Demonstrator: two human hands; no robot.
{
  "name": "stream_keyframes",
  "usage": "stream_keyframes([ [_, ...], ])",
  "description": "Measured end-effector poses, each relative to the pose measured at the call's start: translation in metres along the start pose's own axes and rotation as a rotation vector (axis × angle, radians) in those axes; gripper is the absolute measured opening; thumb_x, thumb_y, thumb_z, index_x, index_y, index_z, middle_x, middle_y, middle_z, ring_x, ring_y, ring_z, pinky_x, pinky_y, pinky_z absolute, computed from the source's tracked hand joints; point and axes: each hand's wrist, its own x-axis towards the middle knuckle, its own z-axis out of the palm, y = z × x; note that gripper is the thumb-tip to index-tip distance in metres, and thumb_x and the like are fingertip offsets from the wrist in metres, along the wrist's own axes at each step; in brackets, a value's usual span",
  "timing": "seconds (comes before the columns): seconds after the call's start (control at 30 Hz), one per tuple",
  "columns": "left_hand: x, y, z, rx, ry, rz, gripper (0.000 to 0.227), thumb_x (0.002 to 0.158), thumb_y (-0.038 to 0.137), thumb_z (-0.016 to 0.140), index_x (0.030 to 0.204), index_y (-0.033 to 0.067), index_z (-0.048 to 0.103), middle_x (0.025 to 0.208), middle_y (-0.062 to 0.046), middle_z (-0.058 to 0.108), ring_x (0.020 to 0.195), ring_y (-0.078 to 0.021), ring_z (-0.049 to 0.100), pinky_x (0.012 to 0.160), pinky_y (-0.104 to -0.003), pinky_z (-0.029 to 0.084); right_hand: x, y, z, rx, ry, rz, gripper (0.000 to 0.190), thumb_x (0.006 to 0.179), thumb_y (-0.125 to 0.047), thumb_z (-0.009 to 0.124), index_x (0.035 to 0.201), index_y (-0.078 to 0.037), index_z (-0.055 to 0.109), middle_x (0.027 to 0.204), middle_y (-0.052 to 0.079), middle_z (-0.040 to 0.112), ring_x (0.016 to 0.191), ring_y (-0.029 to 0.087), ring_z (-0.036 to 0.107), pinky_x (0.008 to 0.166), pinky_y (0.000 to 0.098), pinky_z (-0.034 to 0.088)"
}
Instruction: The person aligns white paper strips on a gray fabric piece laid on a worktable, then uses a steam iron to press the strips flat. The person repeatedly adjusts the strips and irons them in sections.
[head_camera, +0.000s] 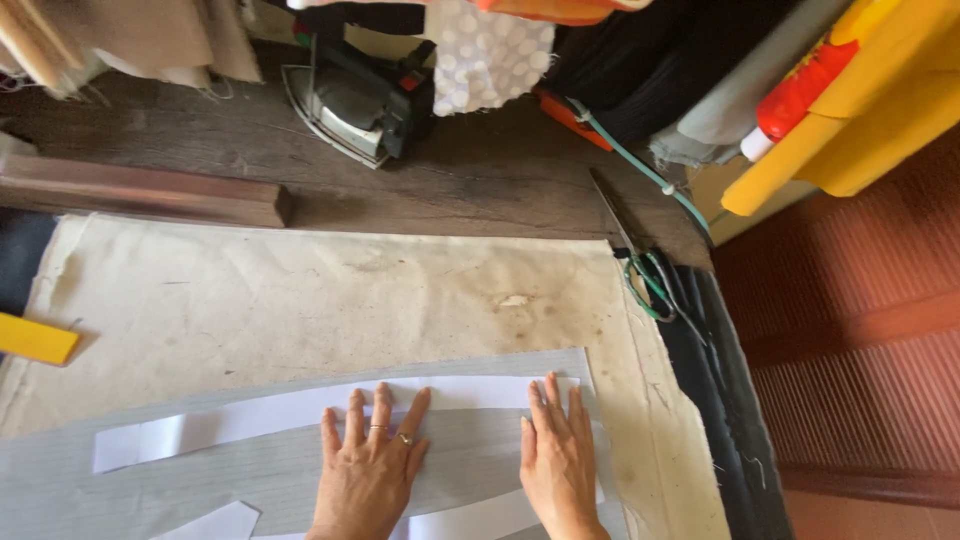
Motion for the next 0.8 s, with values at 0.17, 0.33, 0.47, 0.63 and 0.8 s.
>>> stream_keyframes([
  [0.17, 0.001, 0.000, 0.000, -0.010, -0.024, 0.008, 0.058, 0.089, 0.049, 0.042, 0.144, 0.0328, 0.036, 0.135, -0.016, 0.045, 0.123, -0.0414, 0.042, 0.096, -0.063, 0.034, 0.002, -0.005, 0.006, 0.081, 0.023, 0.024, 0.044, 0.094, -0.028, 0.047, 0.136, -0.015, 0.050, 0.150, 0.005, 0.041, 0.140, 0.042, 0.030, 0.105, 0.0553, 0.032],
  [0.33, 0.003, 0.001, -0.004, -0.082, -0.004, 0.010, 0.057, 0.088, 0.047, 0.046, 0.142, 0.0292, 0.040, 0.135, -0.018, 0.043, 0.123, -0.0440, 0.040, 0.095, -0.066, 0.033, 0.023, -0.076, -0.020, 0.639, 0.036, -0.197, 0.038, 0.095, -0.010, 0.043, 0.131, -0.005, 0.055, 0.138, 0.013, 0.055, 0.131, 0.026, 0.050, 0.110, 0.0355, 0.036],
  [0.47, 0.000, 0.001, 0.001, -0.112, -0.067, 0.004, 0.051, 0.094, 0.041, 0.035, 0.140, 0.0193, 0.040, 0.139, -0.020, 0.039, 0.127, -0.0472, 0.036, 0.097, -0.068, 0.029, 0.032, -0.118, -0.024, 0.738, -0.181, -0.289, 0.041, 0.096, -0.010, 0.037, 0.134, -0.004, 0.052, 0.137, 0.015, 0.055, 0.129, 0.027, 0.050, 0.107, 0.0354, 0.037],
  [0.63, 0.000, -0.003, -0.005, -0.281, -0.128, 0.011, 0.057, 0.081, 0.025, 0.041, 0.134, 0.0055, 0.050, 0.142, -0.021, 0.039, 0.128, -0.0499, 0.033, 0.099, -0.069, 0.026, 0.034, -0.122, 0.006, 0.592, -0.188, -0.345, 0.047, 0.091, -0.005, 0.035, 0.136, -0.005, 0.049, 0.136, 0.011, 0.056, 0.129, 0.024, 0.049, 0.108, 0.0336, 0.036],
  [0.8, -0.004, -0.007, 0.004, -0.291, -0.078, -0.004, 0.059, 0.087, 0.026, 0.038, 0.137, -0.0046, 0.043, 0.143, -0.024, 0.039, 0.134, -0.0425, 0.031, 0.106, -0.062, 0.022, 0.034, -0.123, 0.013, 0.558, -0.295, -0.284, 0.056, 0.084, -0.002, 0.045, 0.139, -0.013, 0.047, 0.144, 0.006, 0.048, 0.134, 0.021, 0.042, 0.110, 0.0320, 0.032],
])
